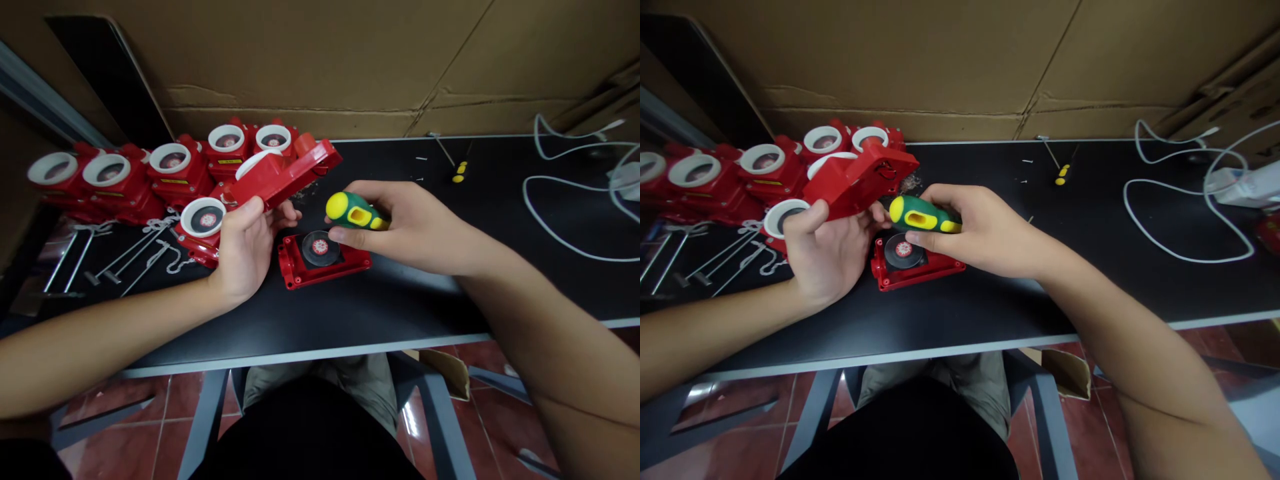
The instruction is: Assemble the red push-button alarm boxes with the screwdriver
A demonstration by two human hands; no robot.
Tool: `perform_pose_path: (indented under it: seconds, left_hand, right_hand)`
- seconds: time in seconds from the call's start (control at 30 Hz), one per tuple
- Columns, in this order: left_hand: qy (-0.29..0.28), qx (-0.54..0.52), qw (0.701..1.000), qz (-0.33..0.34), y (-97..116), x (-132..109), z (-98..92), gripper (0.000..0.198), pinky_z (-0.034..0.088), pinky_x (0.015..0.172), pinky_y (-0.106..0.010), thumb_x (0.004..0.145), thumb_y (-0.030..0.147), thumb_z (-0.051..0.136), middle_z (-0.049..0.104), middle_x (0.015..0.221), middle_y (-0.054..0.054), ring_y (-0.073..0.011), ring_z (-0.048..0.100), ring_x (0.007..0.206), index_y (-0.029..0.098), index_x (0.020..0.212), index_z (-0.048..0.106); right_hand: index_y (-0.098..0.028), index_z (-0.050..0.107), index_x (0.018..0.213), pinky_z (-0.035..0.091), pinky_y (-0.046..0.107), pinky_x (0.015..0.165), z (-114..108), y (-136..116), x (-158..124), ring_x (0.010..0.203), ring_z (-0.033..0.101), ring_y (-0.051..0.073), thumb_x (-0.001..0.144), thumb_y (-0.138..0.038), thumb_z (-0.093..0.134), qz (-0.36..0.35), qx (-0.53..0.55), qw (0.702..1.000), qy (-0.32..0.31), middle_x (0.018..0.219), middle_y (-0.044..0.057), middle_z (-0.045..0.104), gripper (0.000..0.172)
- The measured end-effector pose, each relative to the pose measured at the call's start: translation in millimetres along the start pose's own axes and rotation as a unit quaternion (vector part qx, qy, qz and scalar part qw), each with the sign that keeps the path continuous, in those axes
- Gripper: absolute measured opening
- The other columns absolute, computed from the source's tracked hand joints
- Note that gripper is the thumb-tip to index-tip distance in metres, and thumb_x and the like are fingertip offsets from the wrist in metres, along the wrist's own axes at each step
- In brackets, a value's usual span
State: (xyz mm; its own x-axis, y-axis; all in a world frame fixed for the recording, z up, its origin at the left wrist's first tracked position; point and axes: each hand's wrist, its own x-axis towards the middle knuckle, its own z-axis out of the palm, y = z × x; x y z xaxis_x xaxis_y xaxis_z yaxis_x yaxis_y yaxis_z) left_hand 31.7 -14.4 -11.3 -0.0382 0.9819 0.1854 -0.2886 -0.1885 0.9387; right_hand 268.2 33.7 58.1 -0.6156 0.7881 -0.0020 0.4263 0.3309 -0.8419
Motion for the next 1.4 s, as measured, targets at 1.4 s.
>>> perform_pose_path:
  seconds: [1.4]
  left_hand:
    - [-0.161, 0.34, 0.923, 0.081, 11.1, -24.3, -8.4, 0.06, 0.064, 0.114, -0.054, 0.084, 0.039, 0.096, 0.073, 0.142, -0.013, -0.035, 0.077, 0.13, 0.026, 0.126, 0.056]
  right_hand:
    - [-0.021, 0.086, 0.128, 0.061, 0.035, 0.087, -19.2, 24.6, 3.7, 0.103, 0.078, 0.022, 0.088, -0.05, 0.101, -0.265, -0.114, 0.956, -0.047, 0.126, 0.01, 0.08, 0.051]
